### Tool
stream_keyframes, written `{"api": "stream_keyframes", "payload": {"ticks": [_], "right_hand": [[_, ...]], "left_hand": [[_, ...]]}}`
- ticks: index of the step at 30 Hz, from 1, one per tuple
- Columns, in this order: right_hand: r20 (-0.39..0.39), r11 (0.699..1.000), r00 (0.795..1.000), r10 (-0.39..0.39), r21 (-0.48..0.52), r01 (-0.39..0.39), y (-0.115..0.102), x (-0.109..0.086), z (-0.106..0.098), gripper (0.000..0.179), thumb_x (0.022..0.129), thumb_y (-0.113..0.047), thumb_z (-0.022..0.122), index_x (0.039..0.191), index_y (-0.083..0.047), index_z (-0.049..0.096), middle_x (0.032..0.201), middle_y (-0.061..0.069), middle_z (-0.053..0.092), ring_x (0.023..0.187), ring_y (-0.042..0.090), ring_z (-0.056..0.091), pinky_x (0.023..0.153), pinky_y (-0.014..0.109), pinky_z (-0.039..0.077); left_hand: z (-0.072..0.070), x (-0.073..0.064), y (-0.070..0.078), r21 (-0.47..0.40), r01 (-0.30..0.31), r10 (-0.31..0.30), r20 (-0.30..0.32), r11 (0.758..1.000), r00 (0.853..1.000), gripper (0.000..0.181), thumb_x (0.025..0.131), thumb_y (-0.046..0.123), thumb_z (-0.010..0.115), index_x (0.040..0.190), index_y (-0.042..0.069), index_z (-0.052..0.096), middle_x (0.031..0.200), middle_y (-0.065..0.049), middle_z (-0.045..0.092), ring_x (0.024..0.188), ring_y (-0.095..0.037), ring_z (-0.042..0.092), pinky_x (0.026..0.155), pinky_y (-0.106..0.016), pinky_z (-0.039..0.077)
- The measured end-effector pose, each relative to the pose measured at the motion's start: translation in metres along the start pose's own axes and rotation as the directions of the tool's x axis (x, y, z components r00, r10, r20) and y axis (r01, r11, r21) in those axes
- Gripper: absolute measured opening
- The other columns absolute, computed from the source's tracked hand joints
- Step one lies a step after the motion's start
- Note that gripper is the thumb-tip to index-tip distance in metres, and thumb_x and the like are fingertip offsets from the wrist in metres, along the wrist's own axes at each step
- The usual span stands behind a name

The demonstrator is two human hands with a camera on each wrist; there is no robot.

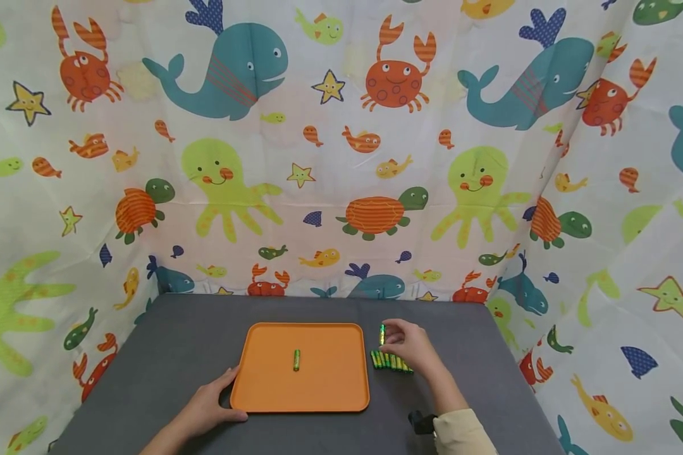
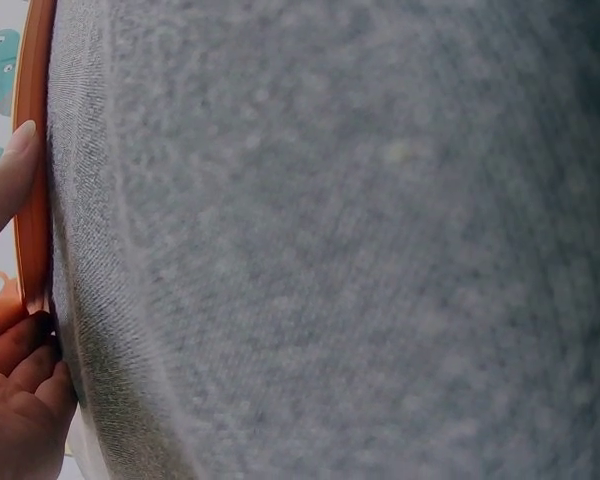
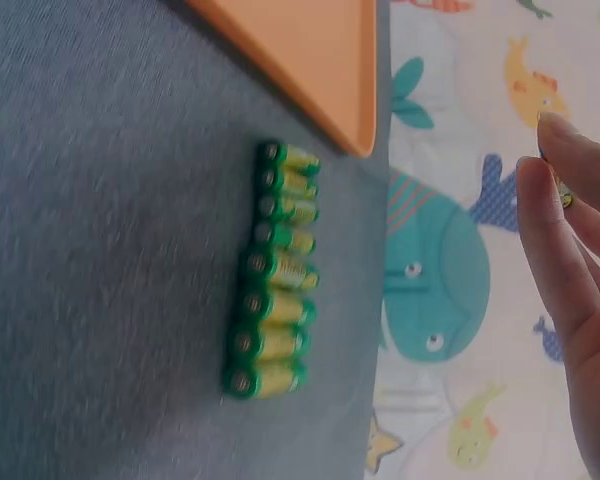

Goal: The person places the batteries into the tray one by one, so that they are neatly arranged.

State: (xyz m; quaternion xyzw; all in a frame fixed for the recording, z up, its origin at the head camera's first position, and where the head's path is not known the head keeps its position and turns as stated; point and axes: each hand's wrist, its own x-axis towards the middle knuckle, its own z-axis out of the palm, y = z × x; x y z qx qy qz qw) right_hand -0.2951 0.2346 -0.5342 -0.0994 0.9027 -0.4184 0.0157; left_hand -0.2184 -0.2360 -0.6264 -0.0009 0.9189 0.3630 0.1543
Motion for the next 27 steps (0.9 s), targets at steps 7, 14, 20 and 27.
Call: {"api": "stream_keyframes", "payload": {"ticks": [7,14,20,27], "right_hand": [[0.047,0.999,0.998,-0.045,0.025,0.044,-0.012,0.000,0.018,0.051,0.082,-0.015,0.085,0.129,-0.008,0.066,0.110,0.005,0.072,0.091,0.014,0.069,0.079,0.035,0.059],[0.073,0.996,0.994,-0.078,0.053,0.074,-0.024,0.007,0.036,0.051,0.081,-0.014,0.086,0.128,-0.009,0.067,0.109,0.004,0.072,0.090,0.014,0.069,0.078,0.033,0.060],[0.099,0.989,0.992,-0.084,0.131,0.070,-0.038,0.015,0.054,0.050,0.084,-0.010,0.083,0.130,-0.006,0.065,0.113,0.009,0.071,0.093,0.019,0.070,0.077,0.034,0.061],[0.149,0.981,0.985,-0.085,0.187,0.056,-0.046,0.022,0.077,0.052,0.084,-0.012,0.083,0.132,-0.005,0.064,0.114,0.011,0.070,0.096,0.021,0.070,0.078,0.035,0.061]], "left_hand": [[0.004,-0.003,-0.002,-0.010,0.014,-0.014,0.022,1.000,1.000,0.121,0.061,0.054,0.092,0.158,0.010,0.035,0.160,-0.028,0.032,0.144,-0.050,0.034,0.106,-0.069,0.036],[0.006,-0.003,0.000,-0.021,0.029,-0.028,0.034,0.999,0.999,0.121,0.061,0.053,0.092,0.159,0.011,0.035,0.161,-0.027,0.030,0.145,-0.050,0.031,0.106,-0.068,0.036],[0.004,-0.003,0.002,-0.006,0.027,-0.027,0.026,1.000,0.999,0.120,0.062,0.052,0.092,0.158,0.010,0.035,0.161,-0.027,0.030,0.145,-0.050,0.032,0.107,-0.067,0.036],[0.003,-0.005,0.003,-0.005,0.024,-0.024,0.010,1.000,1.000,0.121,0.060,0.054,0.092,0.158,0.012,0.036,0.161,-0.026,0.031,0.144,-0.051,0.033,0.106,-0.069,0.036]]}}
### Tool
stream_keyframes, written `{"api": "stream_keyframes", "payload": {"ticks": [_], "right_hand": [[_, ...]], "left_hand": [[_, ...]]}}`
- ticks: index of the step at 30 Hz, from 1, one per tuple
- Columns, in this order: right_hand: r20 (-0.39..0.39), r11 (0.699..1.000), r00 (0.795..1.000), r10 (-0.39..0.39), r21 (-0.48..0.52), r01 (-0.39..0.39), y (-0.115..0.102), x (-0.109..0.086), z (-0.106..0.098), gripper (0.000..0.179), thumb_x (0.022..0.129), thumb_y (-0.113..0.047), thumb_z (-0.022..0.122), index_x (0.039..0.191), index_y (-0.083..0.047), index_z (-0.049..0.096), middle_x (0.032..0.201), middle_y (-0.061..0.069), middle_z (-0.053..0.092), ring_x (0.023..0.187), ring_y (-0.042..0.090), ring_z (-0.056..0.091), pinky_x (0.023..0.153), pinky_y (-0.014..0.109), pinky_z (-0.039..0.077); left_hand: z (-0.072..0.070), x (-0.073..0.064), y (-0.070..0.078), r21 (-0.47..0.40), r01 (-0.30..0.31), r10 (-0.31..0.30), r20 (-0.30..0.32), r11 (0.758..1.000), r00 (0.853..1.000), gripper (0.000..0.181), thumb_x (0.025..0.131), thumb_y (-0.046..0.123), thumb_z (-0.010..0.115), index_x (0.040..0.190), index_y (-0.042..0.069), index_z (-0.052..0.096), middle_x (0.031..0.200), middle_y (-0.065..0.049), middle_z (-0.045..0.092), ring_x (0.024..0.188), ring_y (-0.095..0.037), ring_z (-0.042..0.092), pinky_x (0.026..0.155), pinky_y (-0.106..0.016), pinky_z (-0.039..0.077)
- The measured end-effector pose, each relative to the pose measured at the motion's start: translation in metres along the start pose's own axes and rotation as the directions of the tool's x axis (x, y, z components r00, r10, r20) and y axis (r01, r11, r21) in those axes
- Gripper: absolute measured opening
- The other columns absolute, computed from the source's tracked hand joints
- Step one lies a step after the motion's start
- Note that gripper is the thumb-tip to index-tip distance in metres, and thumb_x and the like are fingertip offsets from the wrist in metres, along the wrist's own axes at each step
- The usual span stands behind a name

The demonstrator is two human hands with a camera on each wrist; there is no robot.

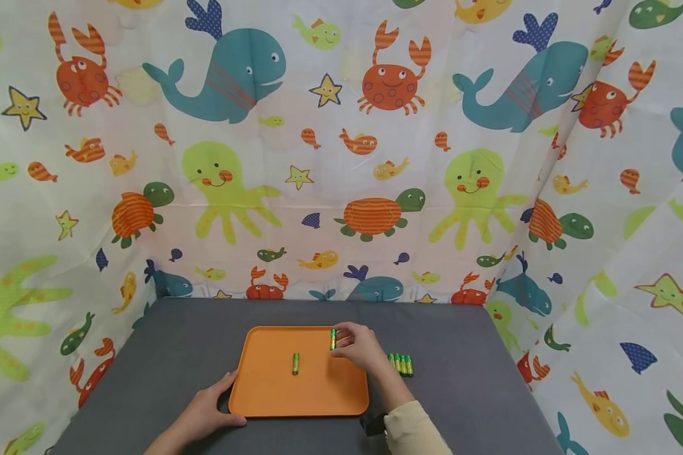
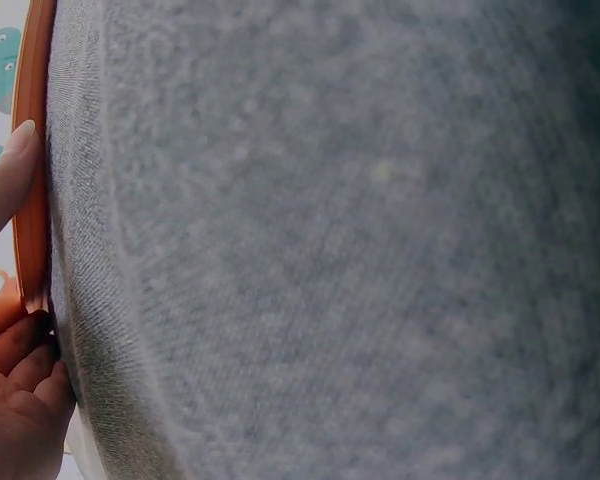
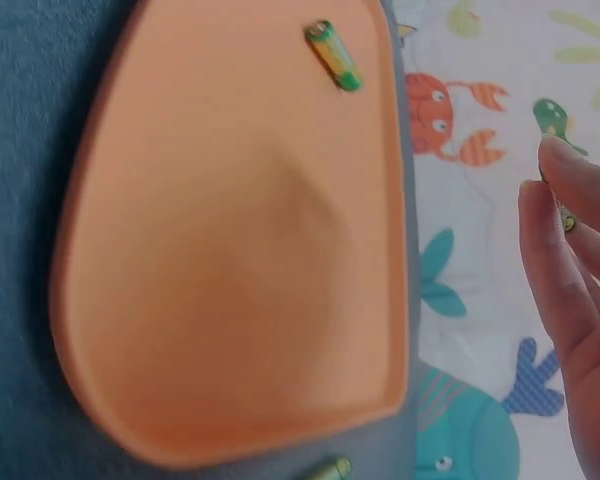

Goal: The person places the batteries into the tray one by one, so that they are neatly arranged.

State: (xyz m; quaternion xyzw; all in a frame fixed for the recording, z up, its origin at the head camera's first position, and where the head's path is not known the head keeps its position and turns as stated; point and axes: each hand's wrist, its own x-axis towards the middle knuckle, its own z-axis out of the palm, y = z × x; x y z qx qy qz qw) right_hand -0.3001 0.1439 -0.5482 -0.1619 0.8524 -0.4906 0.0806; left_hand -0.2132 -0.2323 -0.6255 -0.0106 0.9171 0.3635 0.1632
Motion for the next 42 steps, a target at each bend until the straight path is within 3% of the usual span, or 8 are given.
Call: {"api": "stream_keyframes", "payload": {"ticks": [14,27,35,42], "right_hand": [[0.009,0.998,0.999,0.049,0.047,-0.049,0.004,0.015,0.050,0.054,0.084,-0.010,0.083,0.134,-0.004,0.064,0.115,0.014,0.069,0.097,0.022,0.070,0.076,0.036,0.060],[0.050,0.996,0.995,0.090,0.014,-0.091,0.018,0.026,0.094,0.046,0.078,-0.008,0.088,0.121,-0.006,0.070,0.104,0.011,0.070,0.084,0.017,0.066,0.068,0.033,0.057],[0.057,0.990,0.989,0.135,0.026,-0.137,0.022,0.030,0.103,0.049,0.076,-0.003,0.088,0.121,-0.003,0.069,0.101,0.011,0.067,0.082,0.017,0.061,0.064,0.031,0.054],[0.070,0.990,0.992,0.106,-0.105,-0.098,0.018,0.038,0.097,0.050,0.075,-0.006,0.089,0.121,-0.004,0.069,0.101,0.008,0.066,0.086,0.016,0.059,0.074,0.034,0.054]], "left_hand": [[-0.004,-0.004,-0.002,0.009,-0.009,0.009,-0.006,1.000,1.000,0.121,0.061,0.055,0.092,0.158,0.013,0.036,0.160,-0.026,0.032,0.143,-0.053,0.033,0.104,-0.070,0.036],[-0.006,-0.011,-0.002,-0.003,-0.017,0.017,-0.006,1.000,1.000,0.117,0.063,0.051,0.093,0.159,0.013,0.036,0.160,-0.026,0.032,0.143,-0.053,0.033,0.105,-0.071,0.034],[-0.003,-0.007,-0.006,0.004,-0.001,0.001,0.004,1.000,1.000,0.120,0.062,0.055,0.091,0.159,0.012,0.035,0.161,-0.026,0.031,0.144,-0.052,0.033,0.105,-0.073,0.032],[0.001,-0.001,-0.003,0.010,-0.019,0.020,-0.024,1.000,1.000,0.123,0.058,0.059,0.091,0.159,0.014,0.036,0.161,-0.024,0.032,0.144,-0.050,0.034,0.105,-0.068,0.037]]}}
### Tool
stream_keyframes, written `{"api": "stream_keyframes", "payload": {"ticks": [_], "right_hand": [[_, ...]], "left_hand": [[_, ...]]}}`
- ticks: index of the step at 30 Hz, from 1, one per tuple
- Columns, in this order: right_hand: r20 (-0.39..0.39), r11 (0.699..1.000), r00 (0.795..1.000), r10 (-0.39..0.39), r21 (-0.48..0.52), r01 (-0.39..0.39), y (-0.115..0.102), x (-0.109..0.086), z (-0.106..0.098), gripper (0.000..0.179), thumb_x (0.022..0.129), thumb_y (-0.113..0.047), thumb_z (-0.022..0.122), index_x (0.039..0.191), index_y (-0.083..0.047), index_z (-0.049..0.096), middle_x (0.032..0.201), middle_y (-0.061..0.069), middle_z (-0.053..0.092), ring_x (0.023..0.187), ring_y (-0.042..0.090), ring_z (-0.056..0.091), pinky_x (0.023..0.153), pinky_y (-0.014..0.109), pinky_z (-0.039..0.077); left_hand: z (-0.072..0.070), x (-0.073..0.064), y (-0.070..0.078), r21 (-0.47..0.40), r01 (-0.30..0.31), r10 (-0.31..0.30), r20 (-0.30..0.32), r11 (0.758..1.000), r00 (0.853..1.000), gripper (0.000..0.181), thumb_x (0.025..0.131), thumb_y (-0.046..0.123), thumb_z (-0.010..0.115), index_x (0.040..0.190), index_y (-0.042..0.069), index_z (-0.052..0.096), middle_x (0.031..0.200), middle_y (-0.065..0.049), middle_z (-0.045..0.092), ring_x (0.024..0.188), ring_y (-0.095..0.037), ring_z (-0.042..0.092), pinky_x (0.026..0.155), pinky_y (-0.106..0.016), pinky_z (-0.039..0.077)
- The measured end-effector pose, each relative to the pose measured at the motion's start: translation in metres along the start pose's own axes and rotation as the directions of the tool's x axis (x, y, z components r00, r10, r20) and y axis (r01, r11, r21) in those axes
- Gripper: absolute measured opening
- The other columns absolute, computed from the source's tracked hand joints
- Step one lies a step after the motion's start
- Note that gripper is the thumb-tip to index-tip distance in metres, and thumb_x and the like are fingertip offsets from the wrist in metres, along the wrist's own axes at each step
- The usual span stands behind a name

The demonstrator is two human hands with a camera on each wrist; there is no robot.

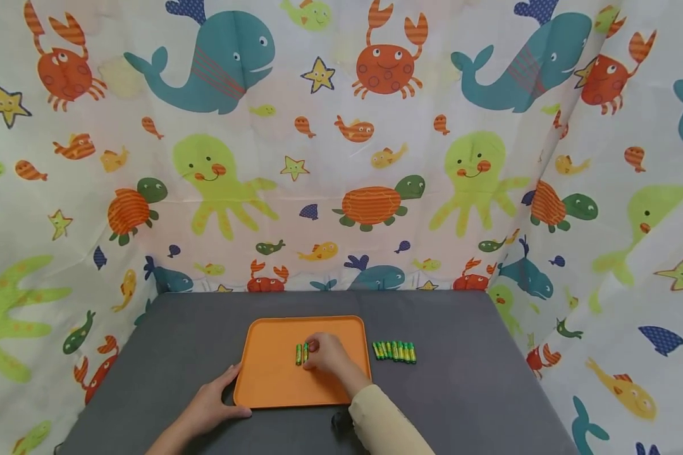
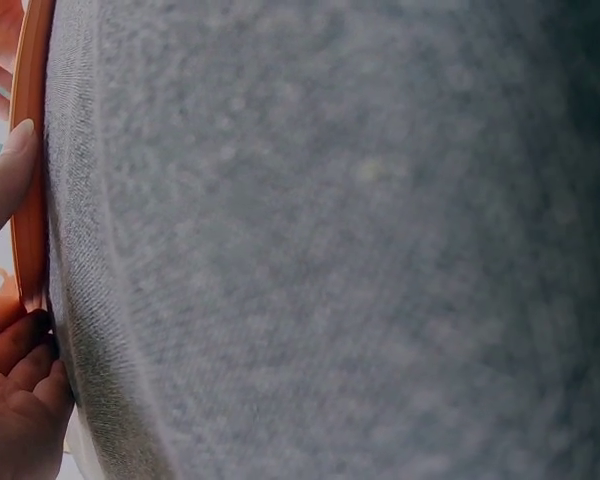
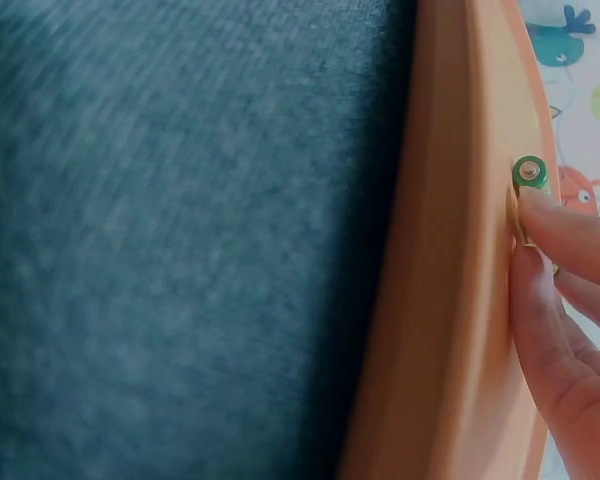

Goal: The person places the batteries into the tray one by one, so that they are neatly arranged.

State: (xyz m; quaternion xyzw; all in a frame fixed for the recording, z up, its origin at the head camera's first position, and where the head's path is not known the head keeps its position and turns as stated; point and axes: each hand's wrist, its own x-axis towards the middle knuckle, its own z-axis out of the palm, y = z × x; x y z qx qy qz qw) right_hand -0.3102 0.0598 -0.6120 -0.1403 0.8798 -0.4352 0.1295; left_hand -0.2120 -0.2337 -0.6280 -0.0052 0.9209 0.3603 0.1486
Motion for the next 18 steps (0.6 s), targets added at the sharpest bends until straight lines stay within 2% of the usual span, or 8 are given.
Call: {"api": "stream_keyframes", "payload": {"ticks": [5,13,18], "right_hand": [[0.000,0.999,1.000,-0.020,-0.049,0.020,-0.003,0.002,-0.002,0.052,0.074,-0.008,0.091,0.120,-0.004,0.070,0.099,0.007,0.067,0.083,0.015,0.060,0.071,0.032,0.054],[-0.003,0.995,0.999,0.032,0.091,-0.032,-0.005,-0.003,-0.002,0.066,0.073,-0.002,0.089,0.133,-0.004,0.063,0.099,0.011,0.063,0.076,0.019,0.057,0.058,0.030,0.051],[-0.015,0.994,1.000,0.027,0.108,-0.026,-0.005,-0.010,-0.011,0.069,0.076,-0.003,0.088,0.139,-0.002,0.058,0.106,0.016,0.064,0.078,0.019,0.060,0.057,0.032,0.054]], "left_hand": [[0.000,0.000,-0.001,-0.008,-0.019,0.018,-0.024,1.000,1.000,0.122,0.059,0.057,0.092,0.159,0.014,0.036,0.161,-0.023,0.033,0.144,-0.050,0.035,0.105,-0.068,0.037],[-0.002,0.000,-0.003,0.000,-0.027,0.027,-0.024,1.000,0.999,0.123,0.058,0.058,0.092,0.159,0.015,0.036,0.161,-0.022,0.033,0.145,-0.050,0.034,0.105,-0.068,0.037],[-0.001,0.000,-0.002,-0.010,-0.017,0.017,0.001,1.000,1.000,0.122,0.060,0.057,0.091,0.159,0.014,0.036,0.161,-0.024,0.033,0.144,-0.053,0.033,0.104,-0.070,0.036]]}}
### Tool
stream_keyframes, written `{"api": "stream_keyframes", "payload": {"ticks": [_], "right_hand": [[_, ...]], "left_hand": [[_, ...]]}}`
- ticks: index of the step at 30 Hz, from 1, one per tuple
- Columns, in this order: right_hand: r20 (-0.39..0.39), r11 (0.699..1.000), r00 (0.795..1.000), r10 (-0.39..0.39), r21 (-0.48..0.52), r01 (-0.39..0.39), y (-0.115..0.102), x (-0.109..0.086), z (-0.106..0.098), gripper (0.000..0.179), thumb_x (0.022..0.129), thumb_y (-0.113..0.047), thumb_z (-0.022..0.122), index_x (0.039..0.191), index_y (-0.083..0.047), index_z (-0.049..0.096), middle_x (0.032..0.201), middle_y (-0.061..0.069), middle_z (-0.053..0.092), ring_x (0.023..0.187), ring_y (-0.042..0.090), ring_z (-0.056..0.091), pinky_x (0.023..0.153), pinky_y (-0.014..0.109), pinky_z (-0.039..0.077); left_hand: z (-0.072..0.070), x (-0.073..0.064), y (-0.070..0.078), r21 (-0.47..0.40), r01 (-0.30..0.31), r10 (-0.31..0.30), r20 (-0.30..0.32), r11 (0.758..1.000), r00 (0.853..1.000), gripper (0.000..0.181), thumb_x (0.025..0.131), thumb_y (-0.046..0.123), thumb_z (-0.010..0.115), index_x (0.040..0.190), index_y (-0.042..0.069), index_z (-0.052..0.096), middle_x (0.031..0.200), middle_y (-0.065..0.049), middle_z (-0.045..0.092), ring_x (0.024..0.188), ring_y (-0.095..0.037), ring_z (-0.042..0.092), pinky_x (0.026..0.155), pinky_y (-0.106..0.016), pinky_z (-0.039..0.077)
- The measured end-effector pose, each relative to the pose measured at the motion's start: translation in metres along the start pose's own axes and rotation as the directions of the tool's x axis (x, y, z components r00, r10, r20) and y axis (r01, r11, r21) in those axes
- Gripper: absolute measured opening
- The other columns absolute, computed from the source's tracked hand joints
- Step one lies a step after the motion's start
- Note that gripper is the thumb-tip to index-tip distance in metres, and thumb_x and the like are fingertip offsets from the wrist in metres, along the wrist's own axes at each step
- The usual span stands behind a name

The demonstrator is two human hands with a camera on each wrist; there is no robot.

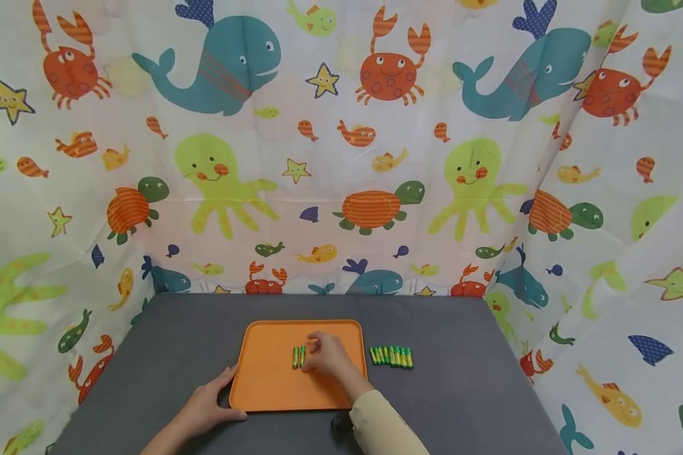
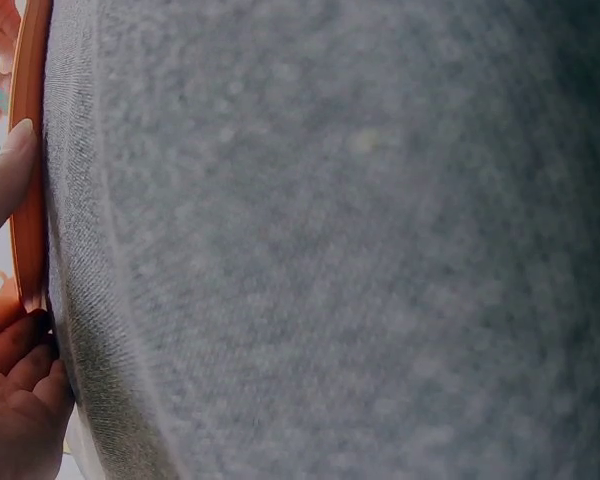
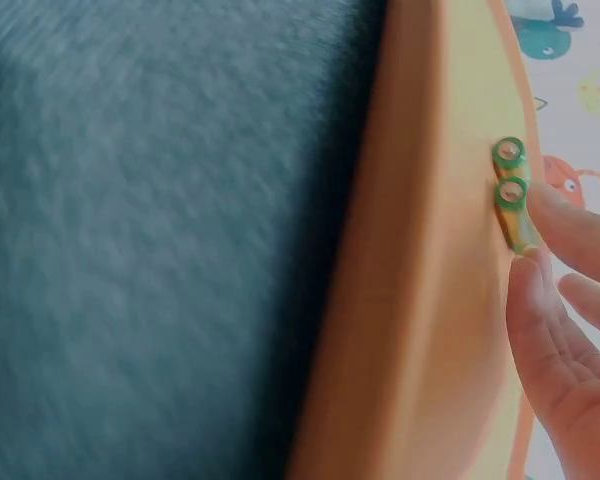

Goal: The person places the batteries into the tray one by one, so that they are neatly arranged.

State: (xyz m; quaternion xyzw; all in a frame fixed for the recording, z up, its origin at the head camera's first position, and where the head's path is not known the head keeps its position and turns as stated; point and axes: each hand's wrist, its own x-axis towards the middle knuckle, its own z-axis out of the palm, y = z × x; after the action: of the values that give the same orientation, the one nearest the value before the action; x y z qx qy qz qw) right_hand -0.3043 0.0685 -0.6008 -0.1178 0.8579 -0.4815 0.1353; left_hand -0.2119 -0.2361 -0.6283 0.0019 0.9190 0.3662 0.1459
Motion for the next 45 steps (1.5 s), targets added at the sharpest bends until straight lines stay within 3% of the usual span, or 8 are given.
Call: {"api": "stream_keyframes", "payload": {"ticks": [7,17,27,33,45], "right_hand": [[-0.040,0.998,0.998,-0.052,-0.028,0.051,-0.005,-0.011,-0.023,0.068,0.081,-0.008,0.085,0.142,-0.003,0.056,0.110,0.018,0.065,0.084,0.019,0.066,0.071,0.035,0.057],[-0.132,0.994,0.985,-0.108,-0.038,0.103,-0.006,-0.034,-0.054,0.060,0.083,-0.032,0.085,0.135,-0.014,0.063,0.113,0.016,0.069,0.093,0.021,0.068,0.074,0.036,0.058],[-0.171,0.993,0.978,-0.115,-0.035,0.111,0.007,-0.043,-0.073,0.054,0.084,-0.027,0.085,0.132,-0.013,0.066,0.108,0.016,0.070,0.087,0.020,0.067,0.068,0.031,0.057],[-0.239,0.995,0.966,-0.094,-0.042,0.086,0.010,-0.051,-0.086,0.049,0.082,-0.023,0.086,0.128,-0.015,0.069,0.107,0.016,0.071,0.087,0.017,0.066,0.073,0.027,0.057],[-0.295,0.999,0.955,-0.014,-0.038,0.003,0.028,-0.066,-0.114,0.052,0.080,-0.025,0.087,0.127,-0.014,0.069,0.105,0.012,0.072,0.087,0.018,0.068,0.071,0.030,0.059]], "left_hand": [[-0.001,0.000,0.001,-0.010,-0.002,0.002,0.013,1.000,1.000,0.120,0.061,0.055,0.092,0.158,0.013,0.036,0.160,-0.027,0.033,0.143,-0.055,0.032,0.103,-0.072,0.034],[0.003,-0.002,-0.002,-0.032,0.013,-0.012,0.026,0.999,1.000,0.120,0.060,0.049,0.094,0.158,0.009,0.037,0.159,-0.028,0.032,0.144,-0.051,0.034,0.106,-0.067,0.038],[0.000,-0.001,0.001,-0.022,0.049,-0.048,0.036,0.999,0.998,0.120,0.060,0.049,0.094,0.158,0.010,0.037,0.159,-0.029,0.032,0.144,-0.052,0.033,0.105,-0.068,0.037],[-0.001,0.000,0.002,-0.021,0.047,-0.047,0.034,0.999,0.998,0.120,0.060,0.051,0.093,0.158,0.011,0.037,0.160,-0.028,0.032,0.143,-0.053,0.033,0.105,-0.070,0.036],[-0.005,0.006,0.006,-0.024,0.050,-0.049,0.037,0.998,0.998,0.119,0.061,0.049,0.094,0.158,0.011,0.037,0.159,-0.028,0.032,0.143,-0.052,0.034,0.105,-0.069,0.037]]}}
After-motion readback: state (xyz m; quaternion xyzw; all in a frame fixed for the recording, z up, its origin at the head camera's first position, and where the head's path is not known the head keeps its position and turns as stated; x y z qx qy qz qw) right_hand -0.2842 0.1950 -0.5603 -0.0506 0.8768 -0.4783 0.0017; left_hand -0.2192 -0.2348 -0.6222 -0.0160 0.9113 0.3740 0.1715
